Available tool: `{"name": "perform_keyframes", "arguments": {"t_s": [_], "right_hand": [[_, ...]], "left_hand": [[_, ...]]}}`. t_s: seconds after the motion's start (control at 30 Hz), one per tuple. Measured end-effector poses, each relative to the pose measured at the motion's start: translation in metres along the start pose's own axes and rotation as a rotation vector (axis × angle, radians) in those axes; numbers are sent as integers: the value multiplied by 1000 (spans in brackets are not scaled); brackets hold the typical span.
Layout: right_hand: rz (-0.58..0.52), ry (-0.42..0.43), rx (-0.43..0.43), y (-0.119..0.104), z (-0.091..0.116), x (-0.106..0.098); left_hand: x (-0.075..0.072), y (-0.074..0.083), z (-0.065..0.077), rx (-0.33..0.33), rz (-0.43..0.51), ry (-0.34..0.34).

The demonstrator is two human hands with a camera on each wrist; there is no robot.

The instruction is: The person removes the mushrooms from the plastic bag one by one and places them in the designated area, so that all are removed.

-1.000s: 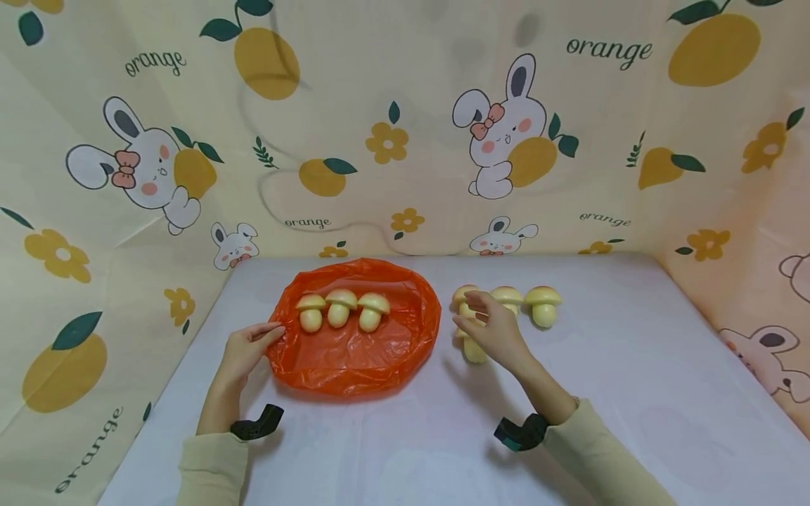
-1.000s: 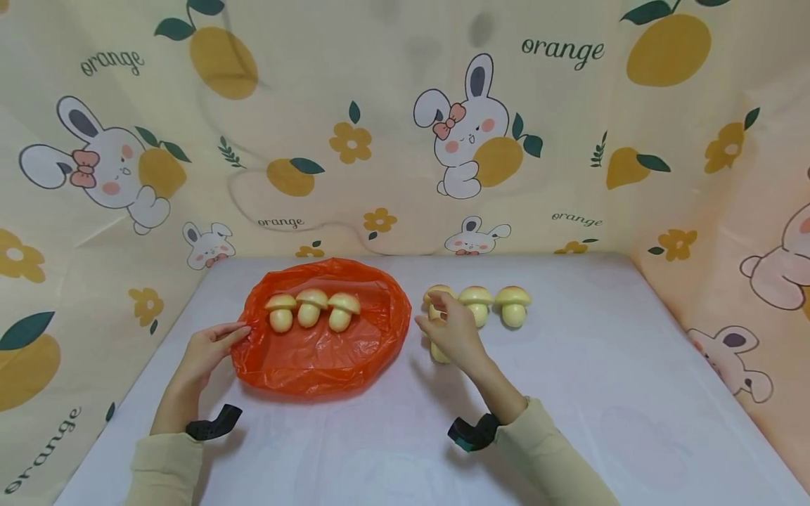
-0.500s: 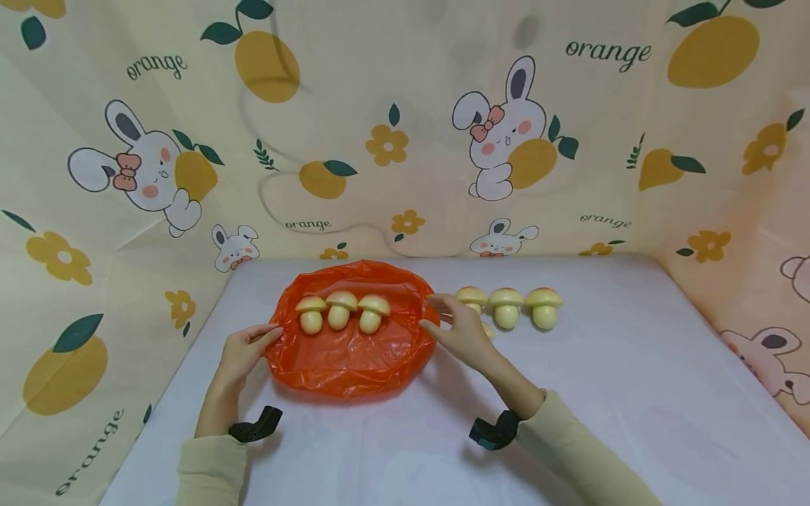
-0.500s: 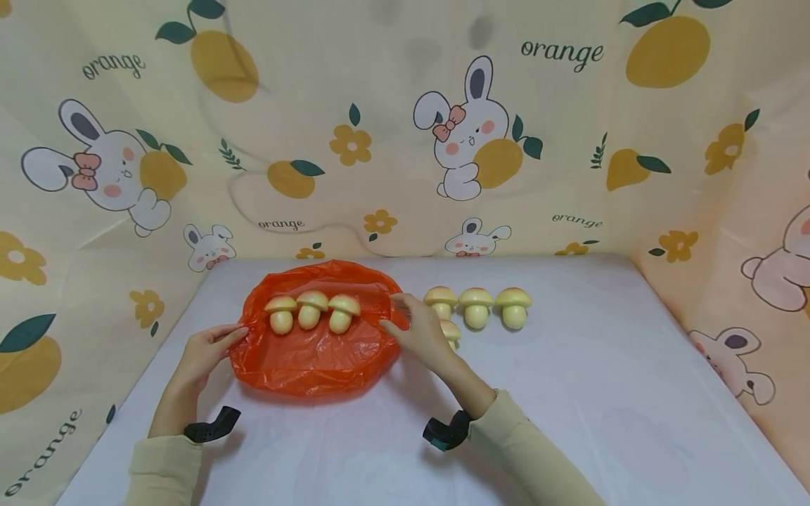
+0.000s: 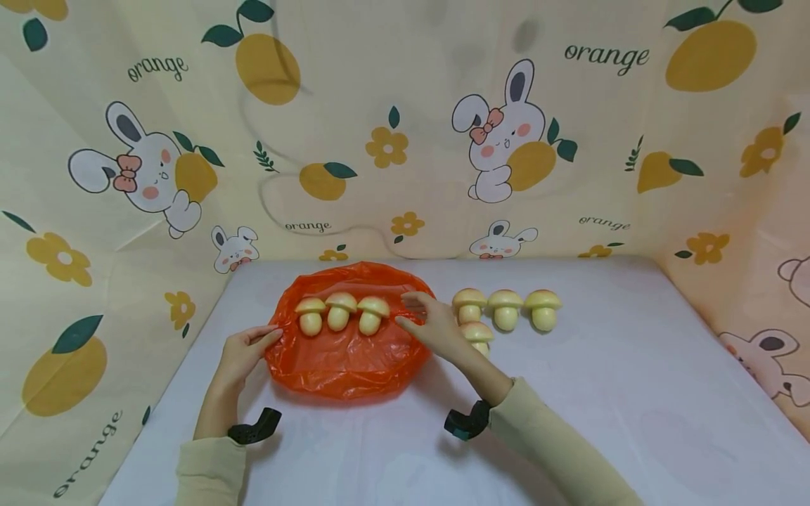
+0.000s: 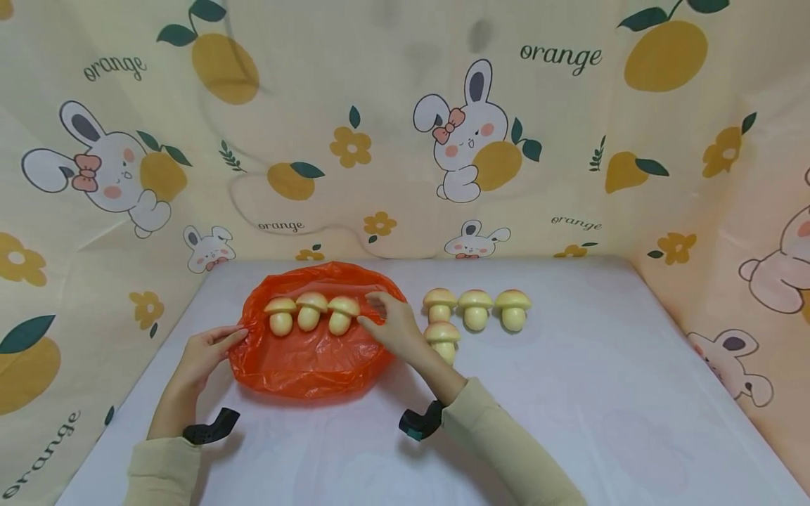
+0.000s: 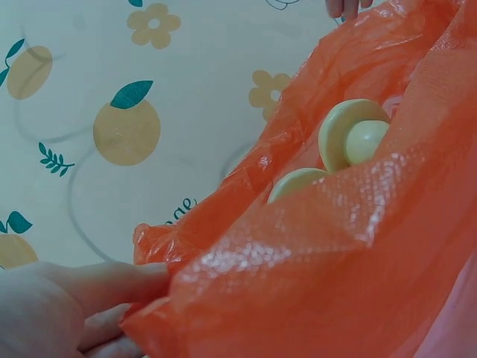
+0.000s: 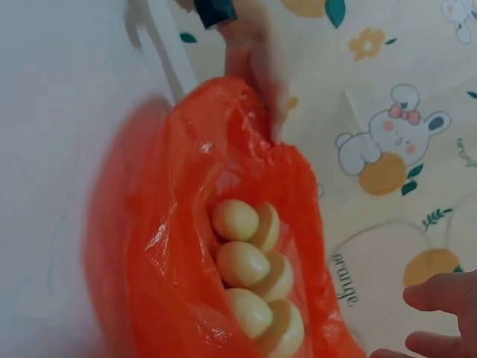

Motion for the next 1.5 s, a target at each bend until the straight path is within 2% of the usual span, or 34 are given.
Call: {"name": "perform_keyframes", "arguments": {"t_s": [0.13,0.37,0.83,1.17,1.4,1.5], "right_hand": [[-11,23,-16,2,-7,5],[-29,15,-32,6,-18,20],[28,-41,58,12,-34,46],[60,-45,46,11,-43,55],[57,-72,115,21,-49,61],[81,-71,118,26,-51,63]], "left_hand": [[0,-1,-1,5,9,1],[1,-1,-1,11,19,3],[2,-1,-1,14,17,1],[3,-2,0,4,2,2],[3,-2,-1,8,10,2],[3,-2,-1,8,15,-2]]}}
Point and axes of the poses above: each hand's wrist, its own z-axis away from the middle knuckle, its own x-axis out of the palm, y = z × x, the point moved 6 cm from there along -z, towards the middle knuckle, and after that the axes turned 1 degree about -y, right-handed, at the moved point
